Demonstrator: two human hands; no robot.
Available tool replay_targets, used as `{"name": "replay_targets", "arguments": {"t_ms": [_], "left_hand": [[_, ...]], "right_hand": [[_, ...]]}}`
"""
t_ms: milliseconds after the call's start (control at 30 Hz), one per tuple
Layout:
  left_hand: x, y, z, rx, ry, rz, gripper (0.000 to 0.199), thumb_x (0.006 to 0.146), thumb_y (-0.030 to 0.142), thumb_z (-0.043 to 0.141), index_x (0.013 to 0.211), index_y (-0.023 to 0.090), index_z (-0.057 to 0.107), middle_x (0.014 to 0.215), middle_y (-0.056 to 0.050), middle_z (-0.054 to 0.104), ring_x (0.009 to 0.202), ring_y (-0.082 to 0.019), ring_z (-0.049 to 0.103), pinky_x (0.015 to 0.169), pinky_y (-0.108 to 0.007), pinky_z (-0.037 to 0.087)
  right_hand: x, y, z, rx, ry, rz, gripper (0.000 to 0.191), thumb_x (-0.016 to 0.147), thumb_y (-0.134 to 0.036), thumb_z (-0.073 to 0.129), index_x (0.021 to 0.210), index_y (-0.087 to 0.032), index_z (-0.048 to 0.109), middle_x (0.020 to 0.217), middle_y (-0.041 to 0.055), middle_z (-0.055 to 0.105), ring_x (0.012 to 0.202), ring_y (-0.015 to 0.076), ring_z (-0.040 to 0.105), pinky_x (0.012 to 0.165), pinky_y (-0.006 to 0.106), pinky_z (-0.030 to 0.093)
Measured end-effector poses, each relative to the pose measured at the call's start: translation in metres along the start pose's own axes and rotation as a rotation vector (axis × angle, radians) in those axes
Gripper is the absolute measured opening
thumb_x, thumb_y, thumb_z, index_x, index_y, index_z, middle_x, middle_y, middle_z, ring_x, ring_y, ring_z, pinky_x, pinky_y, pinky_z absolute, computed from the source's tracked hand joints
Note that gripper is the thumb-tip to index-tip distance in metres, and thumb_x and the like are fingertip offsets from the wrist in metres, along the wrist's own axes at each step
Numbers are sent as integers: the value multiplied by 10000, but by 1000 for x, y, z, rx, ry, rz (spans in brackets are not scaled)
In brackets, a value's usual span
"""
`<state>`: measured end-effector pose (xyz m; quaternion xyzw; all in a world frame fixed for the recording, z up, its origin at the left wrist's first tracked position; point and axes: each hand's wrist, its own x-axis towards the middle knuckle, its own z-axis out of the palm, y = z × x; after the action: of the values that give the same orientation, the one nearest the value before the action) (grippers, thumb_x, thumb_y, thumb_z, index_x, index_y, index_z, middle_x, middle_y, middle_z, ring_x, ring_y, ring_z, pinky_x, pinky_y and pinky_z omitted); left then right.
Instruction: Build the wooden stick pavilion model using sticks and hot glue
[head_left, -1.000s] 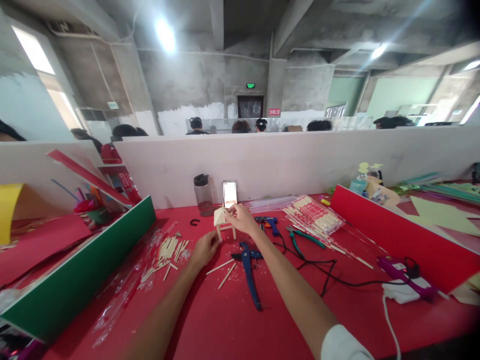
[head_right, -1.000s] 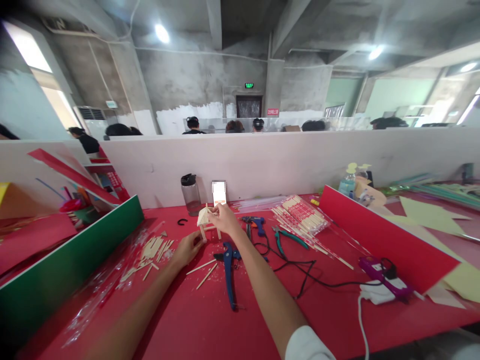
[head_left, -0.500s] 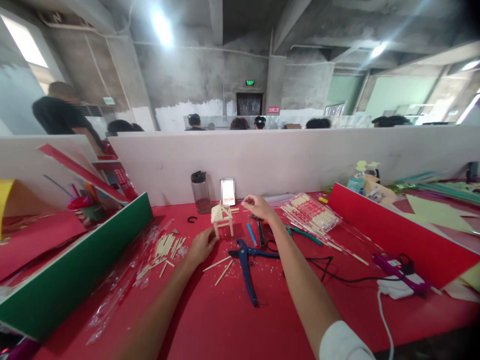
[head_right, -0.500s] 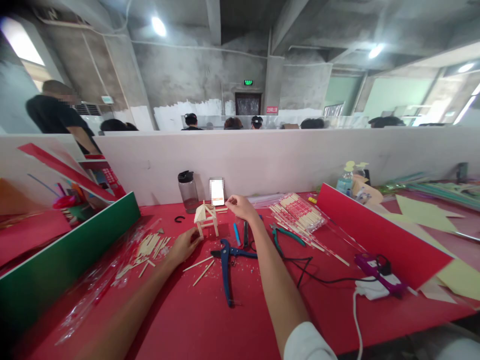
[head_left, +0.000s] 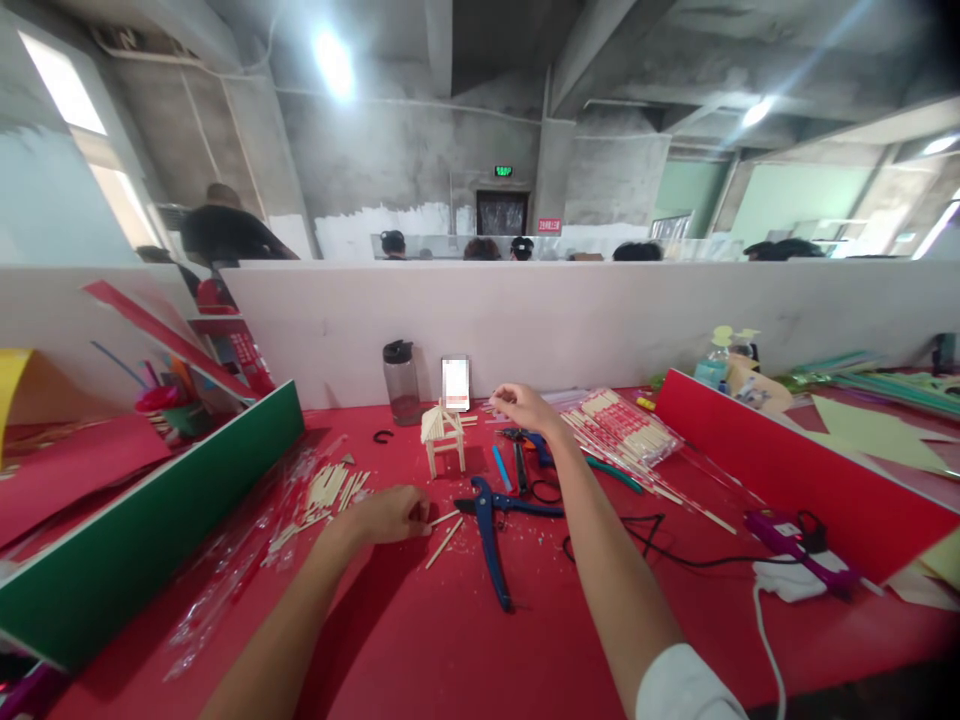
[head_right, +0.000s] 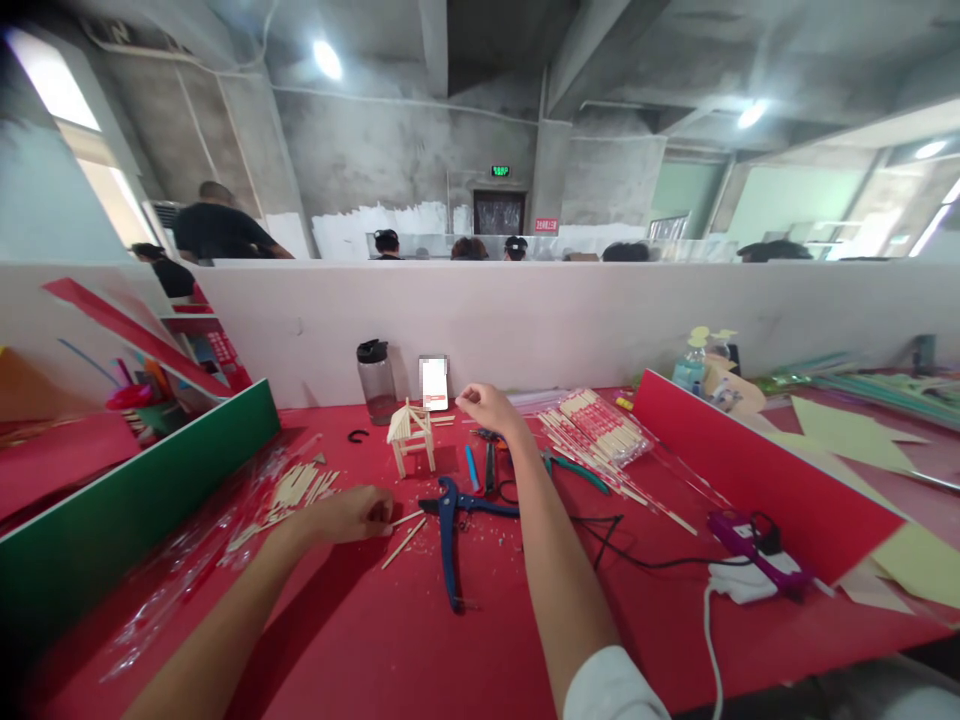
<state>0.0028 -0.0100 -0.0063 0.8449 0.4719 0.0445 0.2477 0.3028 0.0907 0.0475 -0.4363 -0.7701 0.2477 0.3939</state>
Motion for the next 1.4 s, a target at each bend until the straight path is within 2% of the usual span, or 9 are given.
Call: {"name": "replay_targets", "arguments": {"t_ms": [233, 567, 700, 800, 933, 1033, 1100, 1200, 1400], "left_hand": [[-6, -3, -4, -1, -50, -19, 99, 700, 279, 602, 638, 206, 624, 561, 21, 582, 501, -131, 454, 481, -247, 267], [-12, -14, -16, 7, -97, -51, 147, 753, 254, 563, 811, 223, 694, 757, -6, 686, 642, -166, 571, 555, -234, 349], [-7, -20, -12, -14, -53, -54, 146, 742, 245, 579, 837, 220, 688, 791, -15, 689, 696, -180, 591, 596, -232, 374], [-5, -25, -7, -25, -7, -30, 165, 745, 242, 581, 869, 220, 689, 831, -23, 696, 737, -190, 598, 627, -239, 391], [-7, -20, -4, 81, 9, -30, 151, 761, 203, 532, 844, 221, 656, 792, -27, 676, 688, -188, 572, 589, -253, 341], [-9, -11, -4, 133, 4, -71, 164, 749, 182, 516, 853, 221, 636, 782, -34, 666, 662, -191, 560, 566, -261, 311], [-9, -6, -5, 158, -13, -81, 161, 748, 188, 510, 859, 216, 623, 799, -45, 667, 676, -200, 566, 566, -264, 311], [-9, -3, -5, 166, -22, -90, 155, 739, 177, 505, 852, 210, 606, 811, -55, 664, 702, -207, 578, 572, -267, 312], [-5, -12, 2, 134, -11, -102, 139, 727, 137, 507, 820, 216, 574, 818, -58, 669, 718, -216, 590, 569, -273, 296]], "right_hand": [[2, -6, 9, -50, -71, 3, 180, 862, -346, 590, 877, -183, 665, 782, 15, 698, 708, 147, 622, 656, 235, 453], [5, -2, 14, -82, -128, -25, 203, 873, -364, 579, 917, -192, 676, 767, 4, 689, 663, 143, 600, 644, 241, 451], [7, 9, 24, -130, -68, -34, 172, 883, -263, 549, 982, -203, 676, 874, 20, 715, 786, 165, 643, 721, 258, 470], [13, 23, 40, -249, -25, 5, 312, 872, -157, 520, 1140, -237, 660, 981, 52, 729, 863, 201, 664, 773, 294, 479], [34, 40, 63, -463, 8, -27, 650, 812, -35, 508, 1416, -278, 503, 1222, 99, 674, 1082, 244, 629, 900, 328, 458], [51, 47, 73, -607, -34, 58, 778, 813, -43, 510, 1528, -295, 334, 1319, 125, 607, 1177, 274, 576, 929, 357, 447], [59, 50, 77, -691, -79, 134, 816, 839, -83, 515, 1563, -322, 224, 1332, 133, 583, 1205, 294, 550, 928, 377, 443], [68, 55, 83, -775, -140, 152, 821, 878, -110, 474, 1579, -336, 113, 1339, 137, 561, 1235, 300, 520, 954, 389, 419], [79, 67, 95, -814, -183, 151, 832, 885, -85, 441, 1585, -320, 57, 1335, 148, 554, 1259, 298, 493, 1001, 403, 373]]}}
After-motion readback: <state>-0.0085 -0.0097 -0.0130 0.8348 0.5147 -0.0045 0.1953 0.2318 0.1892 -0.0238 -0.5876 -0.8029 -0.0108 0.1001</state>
